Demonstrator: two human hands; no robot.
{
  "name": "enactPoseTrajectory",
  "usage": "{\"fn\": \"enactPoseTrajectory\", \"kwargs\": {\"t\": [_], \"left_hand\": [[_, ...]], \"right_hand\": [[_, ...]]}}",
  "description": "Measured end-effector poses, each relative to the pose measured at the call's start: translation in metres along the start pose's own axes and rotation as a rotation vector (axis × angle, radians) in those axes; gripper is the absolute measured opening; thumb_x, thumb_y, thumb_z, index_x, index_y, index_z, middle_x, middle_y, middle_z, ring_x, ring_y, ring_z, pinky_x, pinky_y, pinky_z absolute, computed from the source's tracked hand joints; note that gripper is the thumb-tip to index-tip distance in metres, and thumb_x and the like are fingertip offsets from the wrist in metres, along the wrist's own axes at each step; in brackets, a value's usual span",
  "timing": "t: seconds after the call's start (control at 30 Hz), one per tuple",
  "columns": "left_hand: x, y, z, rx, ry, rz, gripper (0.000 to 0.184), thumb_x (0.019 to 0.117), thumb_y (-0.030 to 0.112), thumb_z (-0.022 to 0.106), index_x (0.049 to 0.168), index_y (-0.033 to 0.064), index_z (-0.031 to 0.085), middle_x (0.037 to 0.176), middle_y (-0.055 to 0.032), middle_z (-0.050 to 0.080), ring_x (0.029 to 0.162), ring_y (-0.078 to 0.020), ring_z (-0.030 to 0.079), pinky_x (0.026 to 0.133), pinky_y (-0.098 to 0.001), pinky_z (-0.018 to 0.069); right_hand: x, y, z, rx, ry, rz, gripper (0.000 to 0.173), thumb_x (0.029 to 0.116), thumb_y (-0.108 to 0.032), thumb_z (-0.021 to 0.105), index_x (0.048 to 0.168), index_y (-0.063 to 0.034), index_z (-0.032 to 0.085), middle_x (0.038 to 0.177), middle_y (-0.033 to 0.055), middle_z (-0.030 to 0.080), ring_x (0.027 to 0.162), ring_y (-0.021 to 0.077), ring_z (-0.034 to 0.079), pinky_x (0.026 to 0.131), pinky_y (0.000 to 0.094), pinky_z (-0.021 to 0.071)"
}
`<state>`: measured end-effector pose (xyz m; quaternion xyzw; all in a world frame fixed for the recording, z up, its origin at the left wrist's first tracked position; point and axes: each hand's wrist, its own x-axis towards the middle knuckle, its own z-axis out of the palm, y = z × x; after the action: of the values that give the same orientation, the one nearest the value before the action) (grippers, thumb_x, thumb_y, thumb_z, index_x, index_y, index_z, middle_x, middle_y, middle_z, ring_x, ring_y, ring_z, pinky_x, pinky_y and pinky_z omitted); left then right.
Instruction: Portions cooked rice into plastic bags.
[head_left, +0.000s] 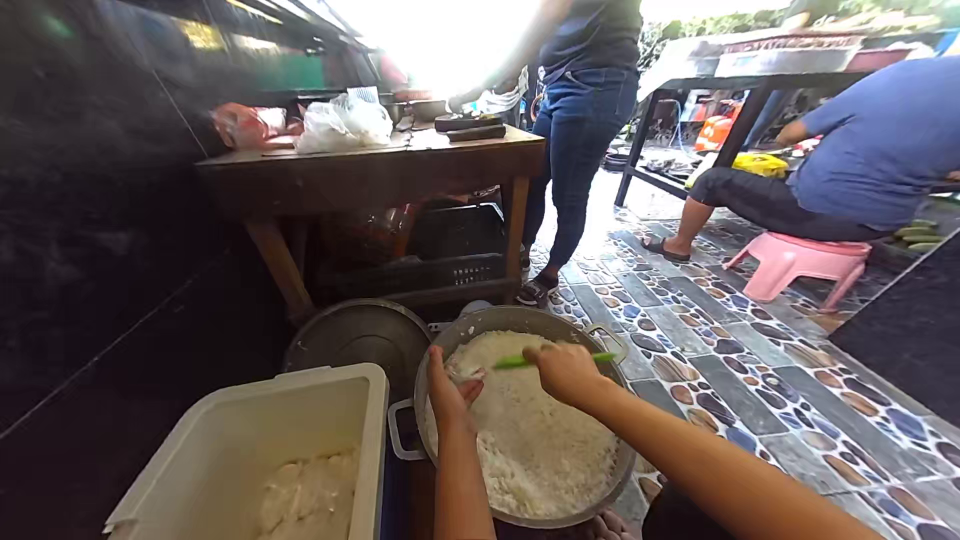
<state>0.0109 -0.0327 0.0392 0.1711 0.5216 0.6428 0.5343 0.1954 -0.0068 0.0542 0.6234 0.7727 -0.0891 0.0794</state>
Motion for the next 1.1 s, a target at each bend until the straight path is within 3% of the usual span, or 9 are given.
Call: {"fn": "enactPoseTrajectory", "kwargs": {"t": [0.17,0.37,0.57,0.7,0.77,0.8,0.87,0.93,1.1], "left_hand": [[-0.005,0.017,-0.005,0.063,-0.054,0.134,0.045,0.1122,0.032,0.035,0.15,0.0102,0.043,0.128,-0.0183,0.06,0.095,-0.0256,0.067,0.075,-0.0382,0.0571],[-0.022,0.025,-0.009,0.173,-0.252,0.161,0.045,0.1099,0.031,0.042,0.151,0.0136,0.044,0.125,-0.0168,0.063,0.086,-0.0237,0.071,0.069,-0.0377,0.0613],[-0.011,0.012,-0.005,0.256,-0.323,0.193,0.044,0.1082,0.032,0.047,0.148,0.0141,0.051,0.115,-0.0134,0.069,0.083,-0.0194,0.07,0.06,-0.0313,0.0575],[-0.001,0.009,-0.006,0.316,-0.36,0.218,0.041,0.1098,0.035,0.042,0.143,0.016,0.057,0.111,-0.01,0.072,0.083,-0.0189,0.071,0.056,-0.0291,0.0543],[0.008,0.009,-0.01,0.336,-0.379,0.209,0.045,0.1102,0.039,0.039,0.145,0.0166,0.057,0.115,-0.0109,0.072,0.091,-0.0212,0.071,0.063,-0.0329,0.0577],[0.015,0.008,-0.012,0.347,-0.387,0.208,0.048,0.1102,0.041,0.037,0.147,0.0163,0.055,0.118,-0.0122,0.071,0.095,-0.0227,0.072,0.065,-0.0351,0.059],[0.027,0.005,-0.019,0.379,-0.414,0.199,0.054,0.1096,0.045,0.03,0.151,0.0157,0.048,0.125,-0.0147,0.069,0.1,-0.0264,0.072,0.069,-0.0404,0.0611],[0.043,0.001,-0.026,0.4,-0.395,0.19,0.058,0.11,0.048,0.025,0.155,0.016,0.042,0.127,-0.016,0.068,0.099,-0.0281,0.072,0.068,-0.0406,0.0612],[0.069,-0.011,-0.038,0.361,-0.365,0.221,0.073,0.1045,0.066,0.018,0.165,0.0252,0.017,0.135,-0.0157,0.064,0.097,-0.0298,0.073,0.068,-0.0417,0.0623]], "right_hand": [[0.002,0.035,0.112,-0.192,-0.433,0.043,0.031,0.099,0.002,0.05,0.127,0.0031,0.062,0.12,0.0304,0.066,0.112,0.0528,0.062,0.088,0.0699,0.0493],[-0.066,0.031,0.086,-0.354,-0.62,-0.086,0.023,0.0981,0.001,0.054,0.119,0.0071,0.061,0.106,0.0296,0.068,0.102,0.0497,0.067,0.082,0.0635,0.0533],[-0.061,0.026,0.079,-0.351,-0.676,-0.299,0.023,0.0954,-0.016,0.064,0.114,-0.0026,0.068,0.102,0.0243,0.07,0.1,0.0473,0.067,0.077,0.0656,0.0515],[-0.046,0.025,0.12,-0.015,-0.569,-0.32,0.029,0.1009,-0.032,0.055,0.119,-0.0156,0.07,0.101,0.0206,0.072,0.099,0.0459,0.068,0.079,0.0704,0.0504],[-0.033,0.029,0.145,0.277,-0.572,-0.26,0.031,0.1018,-0.033,0.055,0.122,-0.0163,0.071,0.105,0.0186,0.073,0.1,0.0412,0.069,0.083,0.0687,0.0511],[-0.025,0.032,0.156,0.419,-0.608,-0.208,0.031,0.1015,-0.033,0.056,0.122,-0.0152,0.071,0.103,0.0164,0.073,0.094,0.0358,0.07,0.081,0.0636,0.0526],[-0.018,0.031,0.162,0.639,-0.691,-0.085,0.028,0.1012,-0.033,0.057,0.119,-0.0148,0.069,0.082,0.0079,0.066,0.068,0.0198,0.059,0.064,0.0434,0.0484],[-0.013,0.035,0.145,0.837,-0.731,0.003,0.024,0.0999,-0.033,0.058,0.116,-0.0187,0.067,0.065,0.0001,0.055,0.05,0.01,0.047,0.049,0.03,0.0409],[-0.001,0.043,0.067,1.171,-0.441,-0.049,0.03,0.1027,-0.025,0.053,0.13,-0.0157,0.06,0.071,0.0028,0.06,0.051,0.0113,0.053,0.049,0.0283,0.0459]]}}
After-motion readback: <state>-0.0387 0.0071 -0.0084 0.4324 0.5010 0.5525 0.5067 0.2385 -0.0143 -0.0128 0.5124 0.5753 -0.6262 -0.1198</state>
